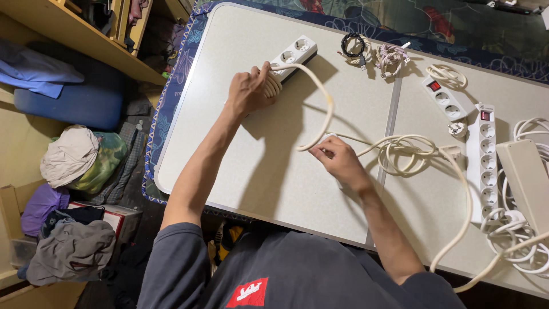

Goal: The person wraps a long white power cord around a black power strip multiple times. They repeatedly adjust the coils to ensure they are tight and uniform, then secure the wrapped cable with a blue zip tie.

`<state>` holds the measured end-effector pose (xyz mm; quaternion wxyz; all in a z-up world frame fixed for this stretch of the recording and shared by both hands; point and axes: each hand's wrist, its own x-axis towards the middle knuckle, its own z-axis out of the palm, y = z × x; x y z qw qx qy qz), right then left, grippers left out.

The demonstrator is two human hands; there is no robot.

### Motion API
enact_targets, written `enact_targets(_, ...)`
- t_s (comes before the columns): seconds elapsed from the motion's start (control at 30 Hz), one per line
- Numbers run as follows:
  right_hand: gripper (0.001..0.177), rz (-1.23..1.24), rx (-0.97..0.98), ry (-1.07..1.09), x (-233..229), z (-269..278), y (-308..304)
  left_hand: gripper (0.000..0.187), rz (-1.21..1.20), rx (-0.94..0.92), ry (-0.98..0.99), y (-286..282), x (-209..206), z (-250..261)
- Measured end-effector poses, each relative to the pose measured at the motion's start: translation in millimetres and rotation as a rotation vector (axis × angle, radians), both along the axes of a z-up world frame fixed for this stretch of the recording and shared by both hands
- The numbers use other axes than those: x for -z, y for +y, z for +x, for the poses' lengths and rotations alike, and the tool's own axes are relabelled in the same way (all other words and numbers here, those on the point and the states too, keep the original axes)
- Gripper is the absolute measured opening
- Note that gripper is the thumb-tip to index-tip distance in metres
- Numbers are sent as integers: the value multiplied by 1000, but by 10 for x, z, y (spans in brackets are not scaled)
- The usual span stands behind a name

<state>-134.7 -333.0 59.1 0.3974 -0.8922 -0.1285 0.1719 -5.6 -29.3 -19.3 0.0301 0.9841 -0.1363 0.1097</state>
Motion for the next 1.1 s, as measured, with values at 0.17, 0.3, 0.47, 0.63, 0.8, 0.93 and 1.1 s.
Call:
enact_targets(0.17, 32, 763, 182, -19, -203, 247, -188, 91, 9, -40, 104, 12, 72, 69)
enact_targets(0.3, 34, 666, 314, -420, -714, 612, -60, 99, 39, 20, -44, 3, 73, 40)
enact_targets(0.47, 44, -57, 7, -843, -769, 924, 950, 77, 63, 17, 54, -31, 163, 108)
enact_targets(0.63, 54, -527, -96, -971, 105, 1198, 1509, 65, -97, 85, -219, 103, 110, 97)
enact_targets(0.8, 64, -348, -120, -1015, 994, 1214, 1095, 73, -271, 81, -95, 184, -207, -29)
enact_targets(0.93, 58, -294, -219, -1084, 1015, 1229, 1121, 63, -268, 56, 32, 219, -206, 16)
enact_targets(1.1, 51, 183, 13, -1016, 332, 967, 1680, 58, -229, 82, -58, 220, 13, 129)
